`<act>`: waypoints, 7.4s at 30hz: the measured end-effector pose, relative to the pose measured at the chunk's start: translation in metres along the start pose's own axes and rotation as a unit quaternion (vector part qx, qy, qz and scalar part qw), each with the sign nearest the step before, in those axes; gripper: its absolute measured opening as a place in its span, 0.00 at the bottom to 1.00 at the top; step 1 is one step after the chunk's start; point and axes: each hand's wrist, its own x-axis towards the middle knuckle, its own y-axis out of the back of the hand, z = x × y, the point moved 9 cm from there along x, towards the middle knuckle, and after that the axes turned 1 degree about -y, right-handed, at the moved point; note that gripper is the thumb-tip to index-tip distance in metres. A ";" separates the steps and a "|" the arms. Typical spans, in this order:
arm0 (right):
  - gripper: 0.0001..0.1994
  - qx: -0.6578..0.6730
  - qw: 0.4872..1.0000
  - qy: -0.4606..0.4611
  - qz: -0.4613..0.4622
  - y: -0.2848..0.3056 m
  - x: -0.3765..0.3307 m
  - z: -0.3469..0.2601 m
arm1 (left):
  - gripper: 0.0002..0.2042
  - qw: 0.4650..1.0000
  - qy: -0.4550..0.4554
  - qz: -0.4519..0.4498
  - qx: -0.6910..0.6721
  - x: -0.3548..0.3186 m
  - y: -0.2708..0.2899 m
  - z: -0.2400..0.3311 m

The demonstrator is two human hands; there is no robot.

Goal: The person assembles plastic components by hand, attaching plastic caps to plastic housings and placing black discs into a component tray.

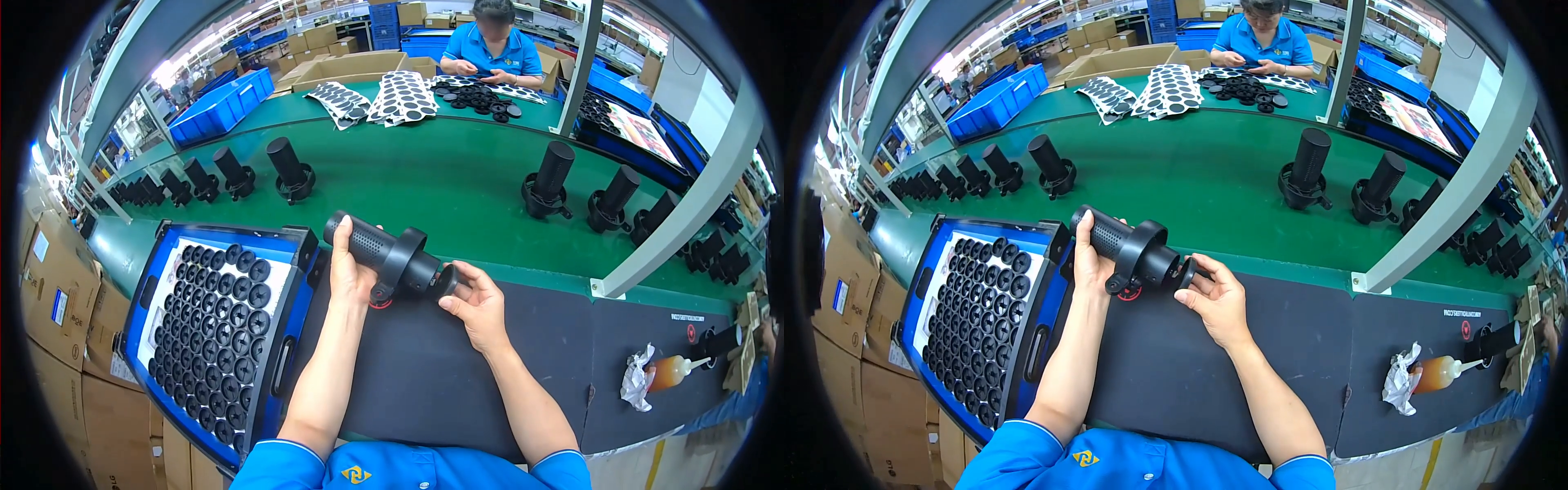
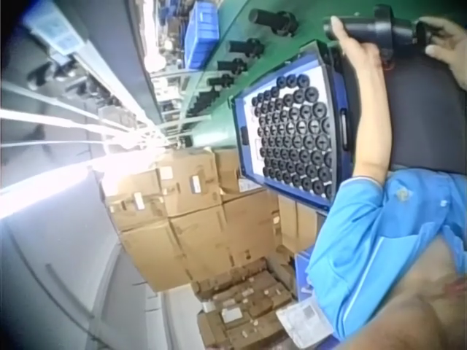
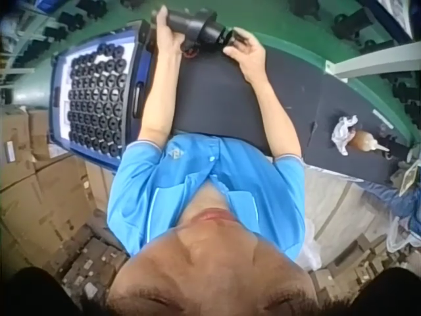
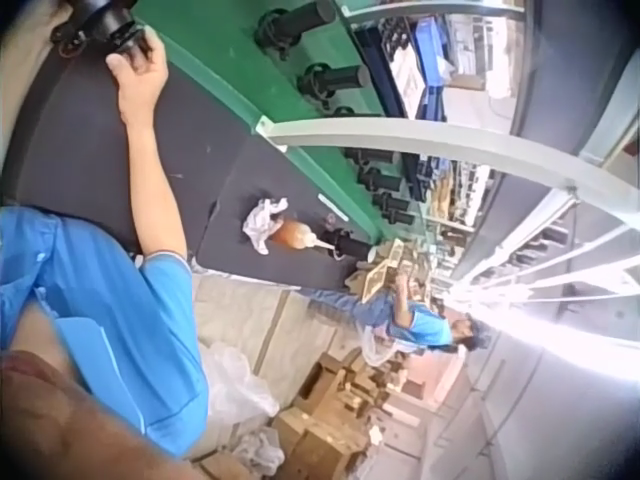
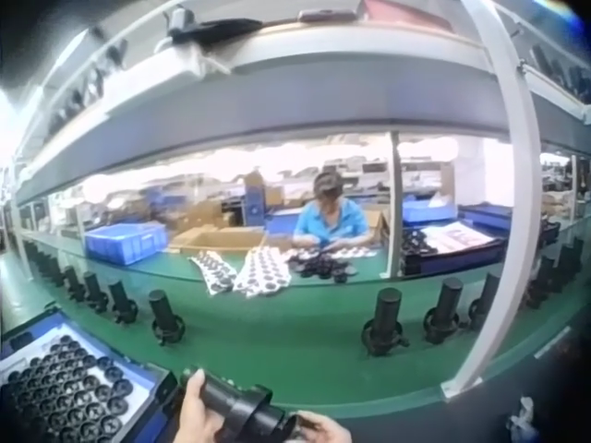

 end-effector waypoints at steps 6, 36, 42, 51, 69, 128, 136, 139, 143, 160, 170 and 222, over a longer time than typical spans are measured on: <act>0.30 -0.002 1.000 -0.012 0.005 0.000 -0.001 0.005 | 0.22 1.000 -0.009 0.001 0.018 -0.004 0.001 -0.006; 0.22 0.034 0.984 -0.004 0.174 0.083 0.012 -0.023 | 0.25 0.622 -0.278 -0.114 0.723 -0.088 -0.072 0.044; 0.22 0.030 0.981 0.019 0.193 0.101 0.014 -0.031 | 0.26 0.697 -0.160 -0.238 0.658 -0.067 -0.107 0.014; 0.21 0.081 0.979 0.029 0.182 0.106 0.021 -0.028 | 0.24 0.760 -0.292 -0.209 0.542 0.084 -0.178 -0.102; 0.22 -0.025 0.998 -0.012 0.054 0.101 0.020 -0.025 | 0.15 0.355 -0.167 -0.335 0.857 -0.105 0.006 0.198; 0.20 -0.030 0.992 0.054 0.107 0.081 0.013 -0.030 | 0.23 0.389 -0.219 -0.099 0.889 -0.090 0.057 0.207; 0.35 -0.173 0.956 0.115 -0.208 -0.154 -0.006 0.007 | 0.18 0.681 -0.050 -0.148 0.716 -0.094 -0.008 0.125; 0.34 -0.234 0.943 0.162 -0.174 -0.143 -0.003 -0.001 | 0.18 0.718 0.009 -0.159 0.677 -0.088 -0.025 0.094; 0.34 -0.278 0.930 0.192 -0.148 -0.126 0.000 -0.009 | 0.19 0.745 0.083 -0.169 0.640 -0.078 -0.029 0.064; 0.28 0.157 0.985 -0.068 -0.018 0.017 0.039 0.017 | 0.39 0.695 -0.269 0.035 0.666 0.160 -0.070 0.106; 0.27 0.245 0.967 -0.063 -0.030 0.027 0.036 0.016 | 0.29 0.963 -0.173 -0.028 0.205 0.098 -0.052 0.040; 0.28 -0.136 0.976 0.164 0.037 0.002 -0.017 -0.011 | 0.21 0.982 -0.157 0.016 0.099 -0.013 -0.033 0.012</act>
